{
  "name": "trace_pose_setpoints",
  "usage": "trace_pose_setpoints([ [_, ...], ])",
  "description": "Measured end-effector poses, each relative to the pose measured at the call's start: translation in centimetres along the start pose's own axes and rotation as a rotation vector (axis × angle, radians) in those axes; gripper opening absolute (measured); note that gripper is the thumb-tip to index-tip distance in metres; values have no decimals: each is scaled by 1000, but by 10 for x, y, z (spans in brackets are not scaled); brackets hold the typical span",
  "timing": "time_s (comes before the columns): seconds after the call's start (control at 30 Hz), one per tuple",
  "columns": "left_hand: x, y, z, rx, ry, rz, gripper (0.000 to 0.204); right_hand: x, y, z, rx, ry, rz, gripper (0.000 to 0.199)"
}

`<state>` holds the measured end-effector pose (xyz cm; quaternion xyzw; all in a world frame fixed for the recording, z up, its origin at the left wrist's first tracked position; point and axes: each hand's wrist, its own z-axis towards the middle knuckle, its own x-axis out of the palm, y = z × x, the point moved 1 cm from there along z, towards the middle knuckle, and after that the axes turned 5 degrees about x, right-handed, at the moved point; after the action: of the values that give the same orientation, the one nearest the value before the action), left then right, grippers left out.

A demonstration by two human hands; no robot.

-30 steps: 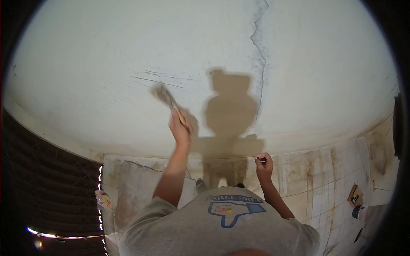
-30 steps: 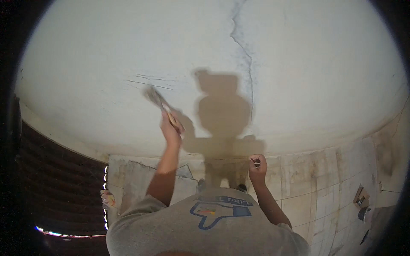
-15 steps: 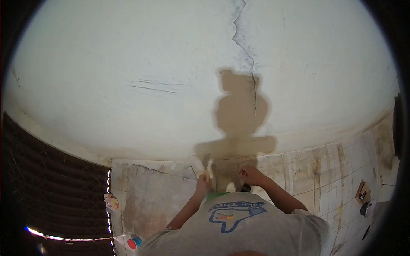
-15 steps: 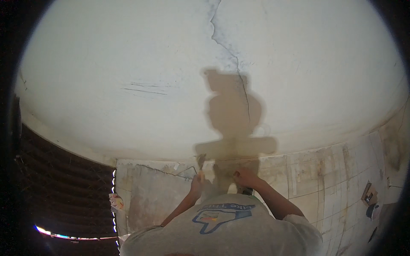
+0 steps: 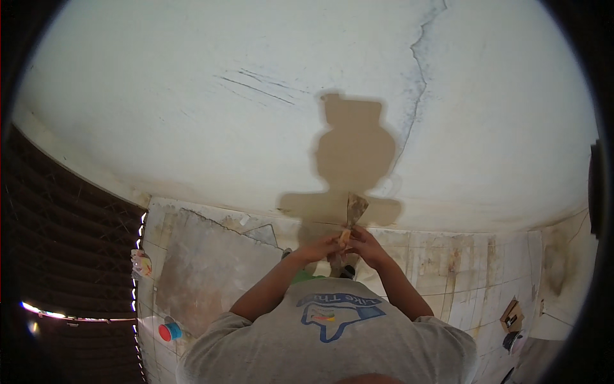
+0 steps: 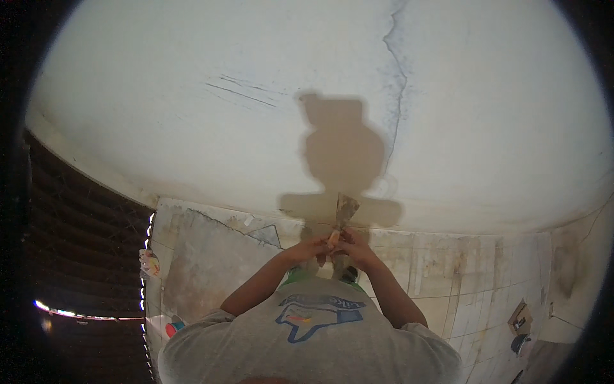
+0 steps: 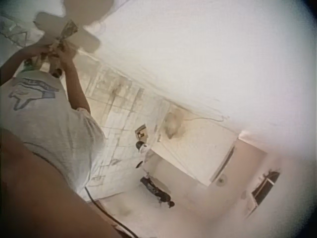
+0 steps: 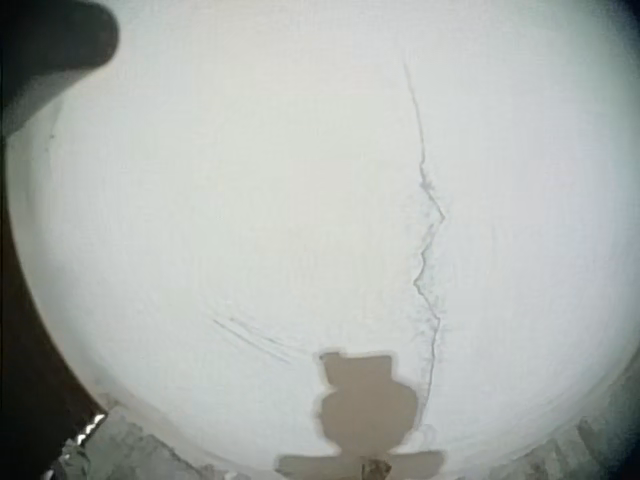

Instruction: The person scrapes a cracked wall with a metal putty knife or scraper to prepare it for repair.

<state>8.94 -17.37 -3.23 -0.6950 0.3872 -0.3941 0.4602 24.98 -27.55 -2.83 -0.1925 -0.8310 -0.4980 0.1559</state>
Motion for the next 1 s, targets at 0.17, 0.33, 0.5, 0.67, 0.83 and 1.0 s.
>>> trace_pose_setpoints([
  [0.17,-29,37,-9,-271,211,347,47,-5,-59,25,6,-111,-202,46],
  [0.33,-61,2,-29,-118,99,535,36,33,-52,59,-40,-218,-187,29],
  [0.5,-104,32,-44,118,-344,290,31,34,-11,130,-334,-227,-594,22],
  [0.67,-164,35,-77,-22,-535,-112,26,95,165,142,-720,-177,-454,17],
  [0.83,-202,39,-99,-105,-532,-167,24,201,291,61,-982,-254,-382,33],
  [1.0,-235,44,-93,-71,-449,-320,26,214,256,105,-953,-470,-231,19],
])
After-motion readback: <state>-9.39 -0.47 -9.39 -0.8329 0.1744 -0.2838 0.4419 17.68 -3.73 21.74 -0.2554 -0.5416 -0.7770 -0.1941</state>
